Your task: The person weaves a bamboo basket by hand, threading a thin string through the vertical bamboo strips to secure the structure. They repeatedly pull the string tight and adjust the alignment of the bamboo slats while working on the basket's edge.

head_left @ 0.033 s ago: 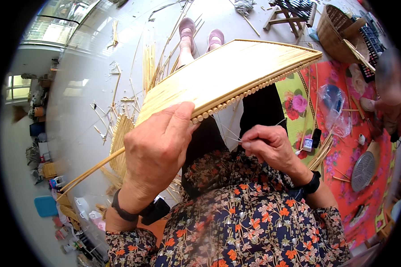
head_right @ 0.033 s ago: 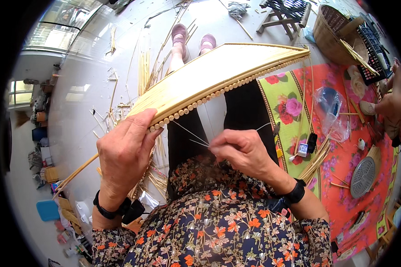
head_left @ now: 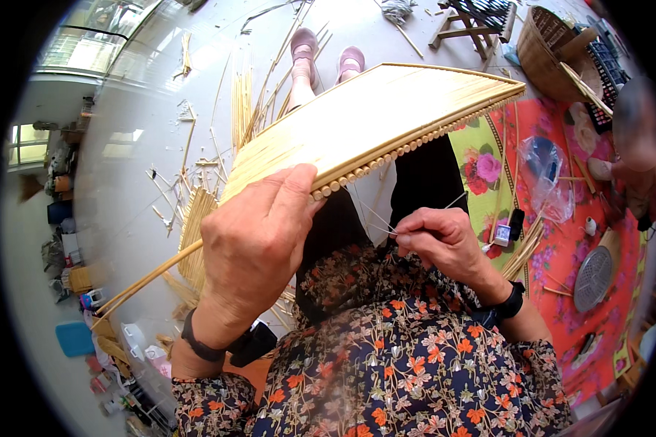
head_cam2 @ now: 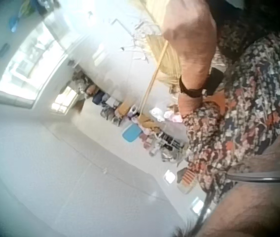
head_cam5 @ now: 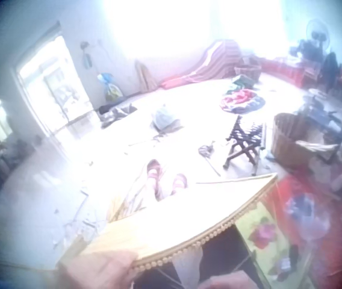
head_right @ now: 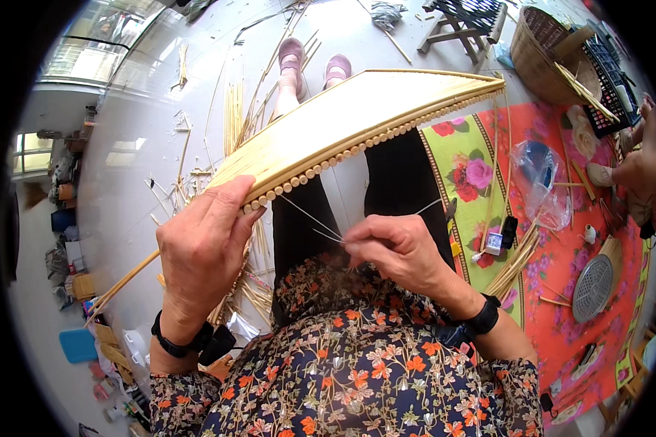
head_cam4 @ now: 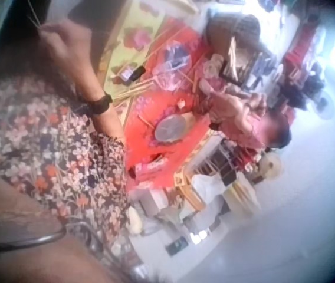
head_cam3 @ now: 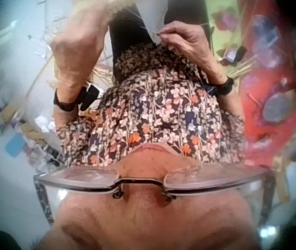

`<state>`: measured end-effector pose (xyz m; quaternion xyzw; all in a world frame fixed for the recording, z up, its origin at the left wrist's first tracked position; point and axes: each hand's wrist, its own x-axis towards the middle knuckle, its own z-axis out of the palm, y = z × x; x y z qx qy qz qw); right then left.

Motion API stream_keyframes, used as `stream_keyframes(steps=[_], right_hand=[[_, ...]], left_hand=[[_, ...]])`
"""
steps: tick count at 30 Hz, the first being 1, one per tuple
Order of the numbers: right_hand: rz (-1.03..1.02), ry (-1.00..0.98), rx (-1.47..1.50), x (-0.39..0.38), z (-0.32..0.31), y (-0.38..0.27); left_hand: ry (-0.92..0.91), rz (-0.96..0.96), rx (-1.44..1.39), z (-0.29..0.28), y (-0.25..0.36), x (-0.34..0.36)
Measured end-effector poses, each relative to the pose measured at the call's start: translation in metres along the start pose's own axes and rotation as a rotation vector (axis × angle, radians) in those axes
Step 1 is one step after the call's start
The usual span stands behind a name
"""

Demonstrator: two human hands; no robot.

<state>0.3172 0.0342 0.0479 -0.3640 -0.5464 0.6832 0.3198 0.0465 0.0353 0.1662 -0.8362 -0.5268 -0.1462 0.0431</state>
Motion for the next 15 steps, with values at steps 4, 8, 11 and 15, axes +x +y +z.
stream_keyframes(steps=[4,8,11,15], right_hand=[[-0.017,0.038,-0.021,-0.009,-0.005,0.005],[-0.201,0.276,-0.359,-0.025,-0.025,0.018],[-0.071,0.596,-0.143,-0.049,-0.055,0.04],[0.165,0.779,-0.212,-0.055,-0.102,0.091]], left_hand=[[-0.018,0.002,-0.004,0.002,0.001,0.002],[-0.032,-0.047,-0.024,-0.001,-0.001,-0.001],[-0.021,-0.034,-0.039,-0.003,-0.004,-0.003],[-0.057,-0.092,-0.084,-0.008,-0.008,-0.005]])
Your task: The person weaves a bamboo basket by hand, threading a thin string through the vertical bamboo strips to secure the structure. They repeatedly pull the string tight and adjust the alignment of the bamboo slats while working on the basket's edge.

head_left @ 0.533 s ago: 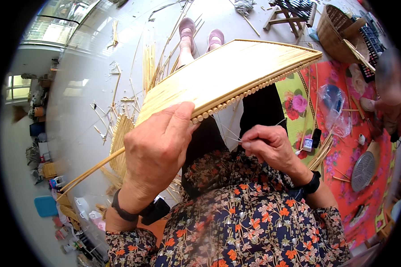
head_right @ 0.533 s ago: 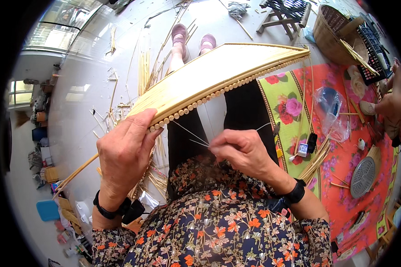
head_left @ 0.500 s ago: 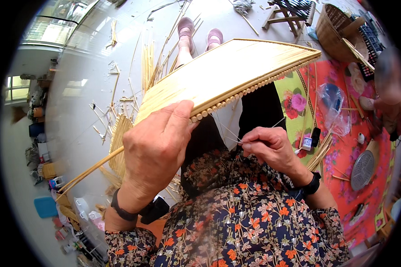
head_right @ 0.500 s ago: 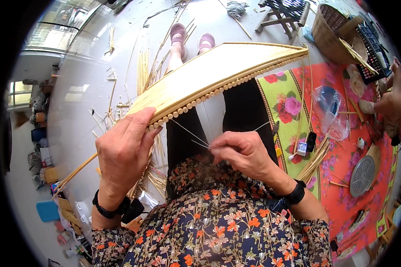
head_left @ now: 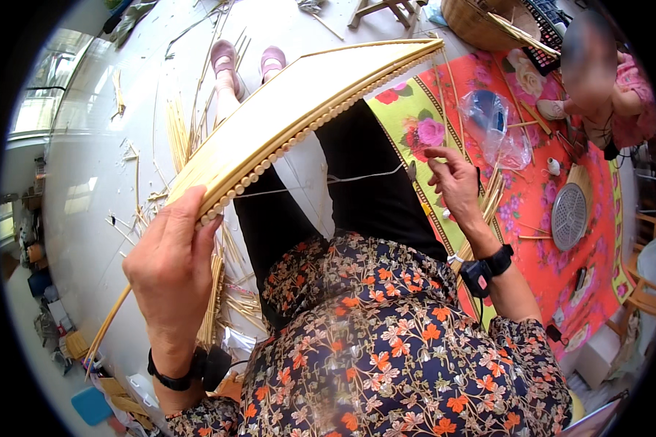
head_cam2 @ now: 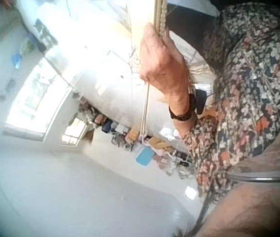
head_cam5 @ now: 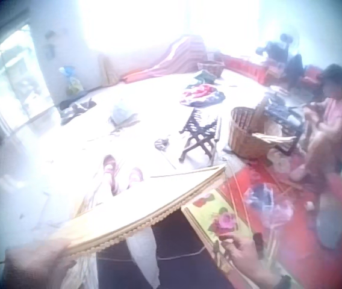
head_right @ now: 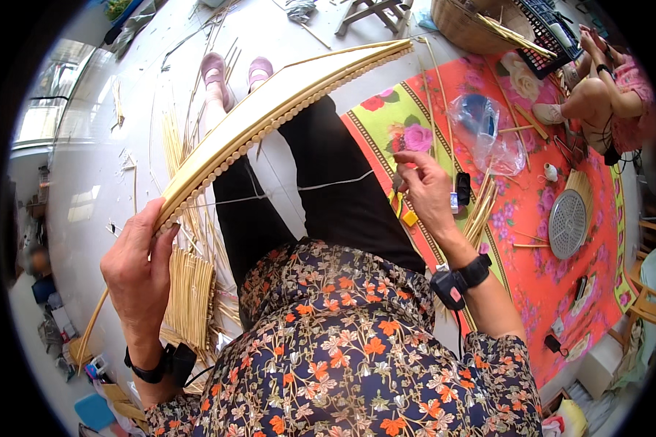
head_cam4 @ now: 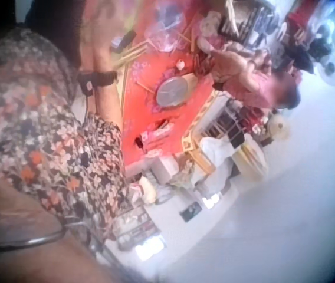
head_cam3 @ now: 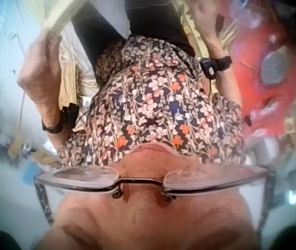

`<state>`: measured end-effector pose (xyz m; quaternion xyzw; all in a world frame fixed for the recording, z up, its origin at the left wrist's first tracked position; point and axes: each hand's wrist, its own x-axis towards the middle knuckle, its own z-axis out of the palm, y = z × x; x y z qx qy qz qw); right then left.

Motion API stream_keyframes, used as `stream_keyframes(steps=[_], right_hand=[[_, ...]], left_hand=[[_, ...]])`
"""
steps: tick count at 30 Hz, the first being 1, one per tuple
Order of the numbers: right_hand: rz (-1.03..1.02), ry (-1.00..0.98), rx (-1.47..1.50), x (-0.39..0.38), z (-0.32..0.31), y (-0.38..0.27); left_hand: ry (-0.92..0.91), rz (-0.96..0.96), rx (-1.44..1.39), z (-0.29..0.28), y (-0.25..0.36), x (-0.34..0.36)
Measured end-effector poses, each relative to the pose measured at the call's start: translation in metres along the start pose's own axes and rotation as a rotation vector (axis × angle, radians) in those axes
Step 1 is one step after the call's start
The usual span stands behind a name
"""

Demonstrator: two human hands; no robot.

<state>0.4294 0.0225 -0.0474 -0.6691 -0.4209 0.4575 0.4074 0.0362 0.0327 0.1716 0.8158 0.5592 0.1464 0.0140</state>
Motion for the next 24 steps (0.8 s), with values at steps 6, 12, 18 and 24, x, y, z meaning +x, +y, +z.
stream_keyframes(steps=[6,12,18,24], right_hand=[[-0.288,-0.315,-0.032,0.034,0.022,0.06],[-0.083,-0.352,0.148,0.024,0.0,0.045],[0.103,-0.405,0.05,-0.009,-0.057,0.041],[0.242,-0.377,0.068,-0.028,-0.084,0.085]], left_hand=[[0.015,0.032,0.007,0.005,0.002,0.0],[0.011,0.048,0.034,0.015,0.015,-0.002],[0.02,0.007,0.049,0.014,0.015,0.002],[0.0,-0.03,0.023,0.006,0.009,0.005]])
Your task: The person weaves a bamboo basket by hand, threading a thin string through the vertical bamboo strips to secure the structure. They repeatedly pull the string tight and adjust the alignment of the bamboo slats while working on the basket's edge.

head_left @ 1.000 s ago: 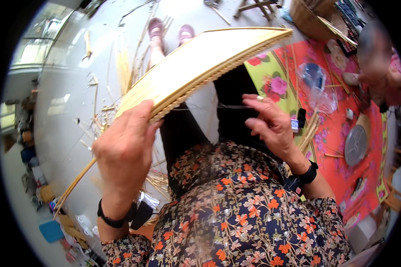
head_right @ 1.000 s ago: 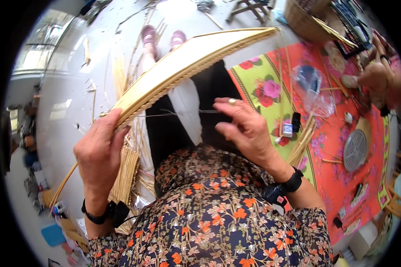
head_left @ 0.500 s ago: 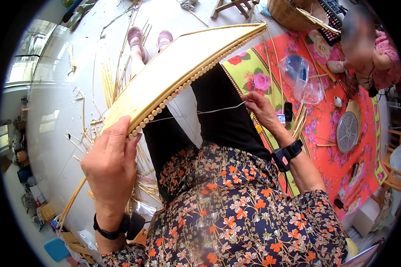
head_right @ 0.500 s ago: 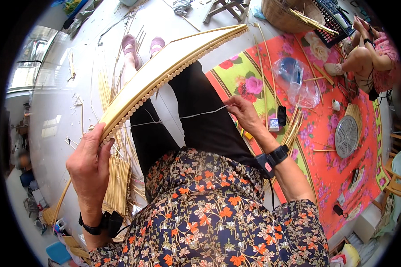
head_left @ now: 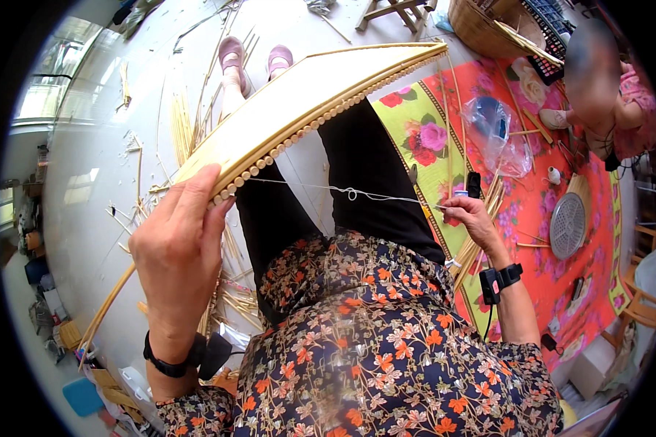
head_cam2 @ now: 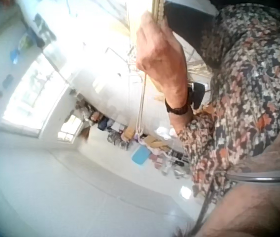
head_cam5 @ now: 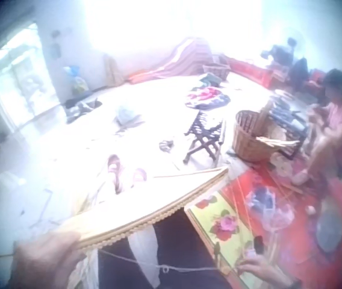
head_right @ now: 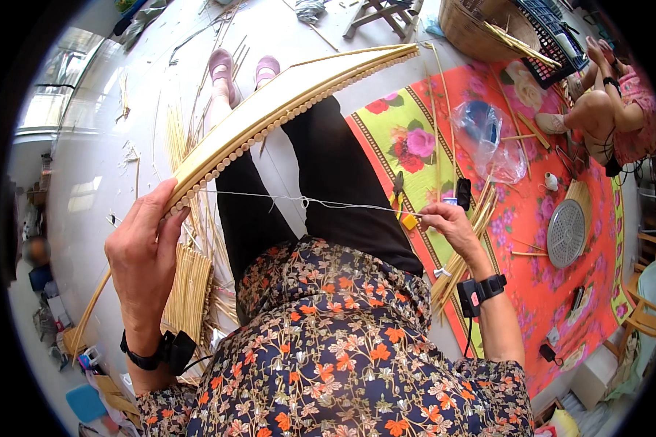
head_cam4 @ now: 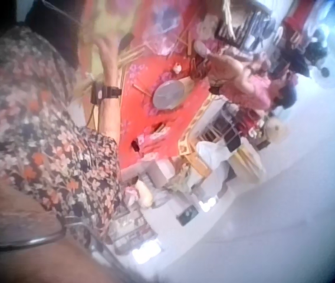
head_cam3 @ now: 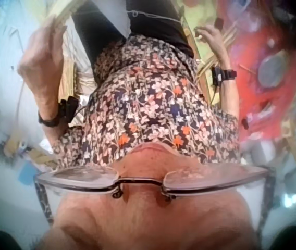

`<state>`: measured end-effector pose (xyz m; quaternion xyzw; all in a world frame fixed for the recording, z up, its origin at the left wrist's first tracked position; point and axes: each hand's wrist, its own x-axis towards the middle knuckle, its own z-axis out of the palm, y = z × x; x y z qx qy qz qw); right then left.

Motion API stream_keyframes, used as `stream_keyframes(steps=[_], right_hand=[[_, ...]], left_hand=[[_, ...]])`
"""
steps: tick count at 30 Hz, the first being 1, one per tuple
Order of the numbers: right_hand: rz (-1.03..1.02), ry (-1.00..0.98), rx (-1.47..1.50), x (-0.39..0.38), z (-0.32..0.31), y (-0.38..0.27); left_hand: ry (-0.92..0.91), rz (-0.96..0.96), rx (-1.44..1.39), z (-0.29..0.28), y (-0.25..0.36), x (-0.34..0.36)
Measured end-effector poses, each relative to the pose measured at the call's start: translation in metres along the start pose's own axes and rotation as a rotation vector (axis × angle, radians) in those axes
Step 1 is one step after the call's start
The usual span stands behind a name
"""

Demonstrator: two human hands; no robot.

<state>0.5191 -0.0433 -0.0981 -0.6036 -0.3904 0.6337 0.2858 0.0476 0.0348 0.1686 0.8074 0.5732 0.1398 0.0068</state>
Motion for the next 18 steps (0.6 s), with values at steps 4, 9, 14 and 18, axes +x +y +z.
stream_keyframes(steps=[4,9,14,18], right_hand=[[0.004,0.054,0.149,0.0,-0.009,0.025],[0.033,0.183,0.624,0.01,-0.009,0.046],[0.088,0.276,0.987,0.022,-0.017,0.064],[0.139,0.363,1.102,0.029,-0.029,0.079]], left_hand=[[0.021,0.001,-0.034,0.001,0.0,0.001],[0.01,-0.01,-0.027,0.002,-0.001,0.001],[0.007,-0.015,-0.042,0.005,-0.004,0.005],[0.004,-0.021,-0.045,0.006,-0.006,0.008]])
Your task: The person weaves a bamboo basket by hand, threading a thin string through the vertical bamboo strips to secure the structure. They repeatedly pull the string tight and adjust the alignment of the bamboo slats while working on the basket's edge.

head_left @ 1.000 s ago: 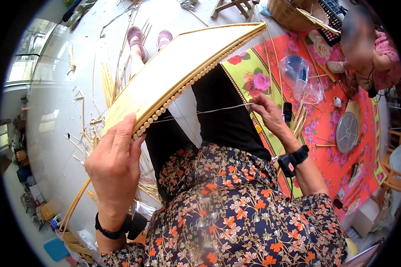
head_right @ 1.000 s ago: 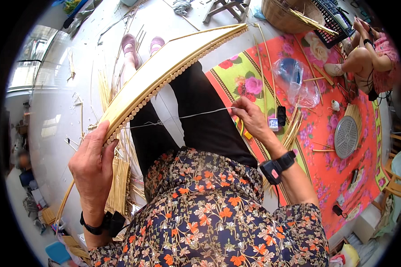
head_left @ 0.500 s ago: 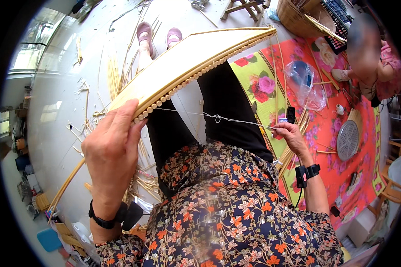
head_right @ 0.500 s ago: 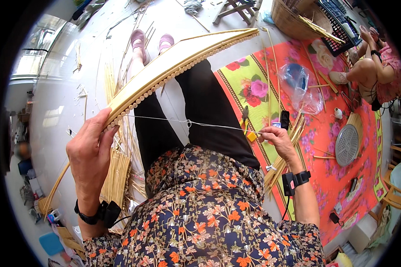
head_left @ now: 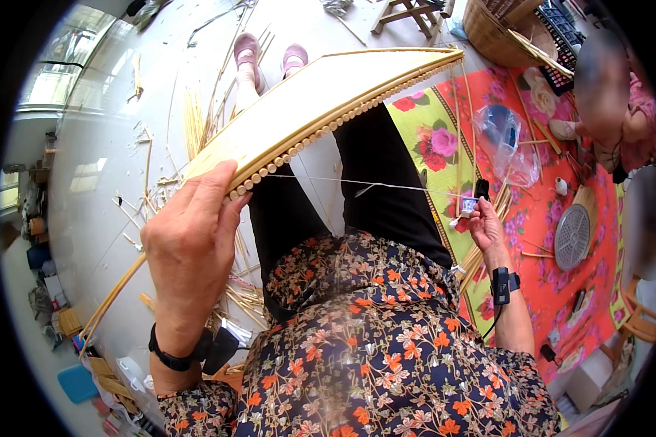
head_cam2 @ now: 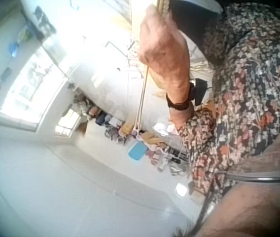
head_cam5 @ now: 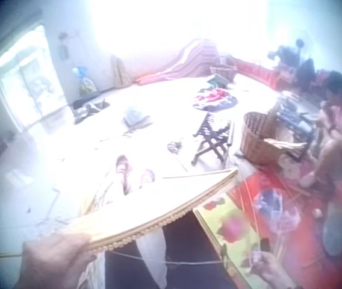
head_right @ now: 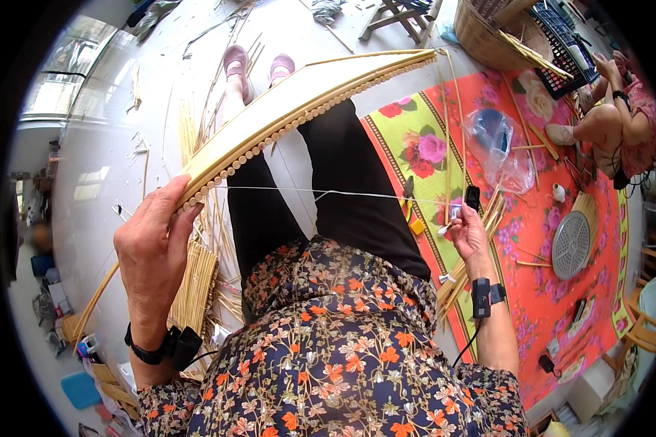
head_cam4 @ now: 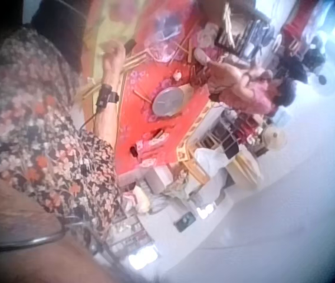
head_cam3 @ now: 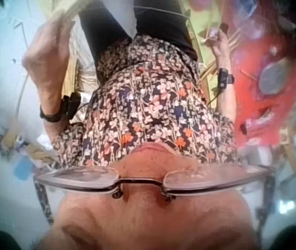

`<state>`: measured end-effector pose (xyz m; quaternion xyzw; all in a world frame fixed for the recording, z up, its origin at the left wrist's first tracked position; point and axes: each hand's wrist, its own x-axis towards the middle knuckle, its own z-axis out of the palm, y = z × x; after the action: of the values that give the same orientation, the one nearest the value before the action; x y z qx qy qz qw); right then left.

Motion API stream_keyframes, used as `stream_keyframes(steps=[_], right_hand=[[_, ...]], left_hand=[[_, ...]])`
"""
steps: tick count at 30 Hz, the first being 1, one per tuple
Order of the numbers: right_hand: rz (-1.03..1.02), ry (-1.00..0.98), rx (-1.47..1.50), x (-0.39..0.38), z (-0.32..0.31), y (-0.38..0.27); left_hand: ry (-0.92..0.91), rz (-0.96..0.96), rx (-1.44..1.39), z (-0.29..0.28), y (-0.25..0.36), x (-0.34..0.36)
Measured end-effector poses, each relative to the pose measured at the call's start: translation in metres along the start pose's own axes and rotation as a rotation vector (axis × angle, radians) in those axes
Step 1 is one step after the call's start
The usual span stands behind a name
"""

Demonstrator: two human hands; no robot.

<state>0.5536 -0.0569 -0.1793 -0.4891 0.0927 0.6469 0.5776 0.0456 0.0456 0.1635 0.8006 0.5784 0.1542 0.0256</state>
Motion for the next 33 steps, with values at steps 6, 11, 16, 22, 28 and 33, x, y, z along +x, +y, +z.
stream_keyframes(steps=[6,11,16,22,28,33], right_hand=[[-0.133,0.122,-0.46,-0.01,0.017,-0.013],[-0.486,-0.172,-1.27,-0.042,0.107,-0.016],[-0.355,-0.637,-1.231,-0.056,0.203,0.007],[-0.26,-0.448,-1.264,-0.067,0.245,0.029],[-0.049,-0.742,-0.977,-0.086,0.318,0.031],[0.031,-1.082,-1.019,-0.09,0.401,0.04]], left_hand=[[-0.007,0.032,0.008,-0.005,-0.008,0.002],[0.064,0.1,0.056,-0.014,-0.021,0.012],[0.091,0.073,0.13,-0.032,-0.03,0.025],[0.166,0.118,0.315,-0.05,-0.049,0.045],[0.186,0.106,0.344,-0.065,-0.071,0.07],[0.161,0.078,0.308,-0.067,-0.084,0.085]])
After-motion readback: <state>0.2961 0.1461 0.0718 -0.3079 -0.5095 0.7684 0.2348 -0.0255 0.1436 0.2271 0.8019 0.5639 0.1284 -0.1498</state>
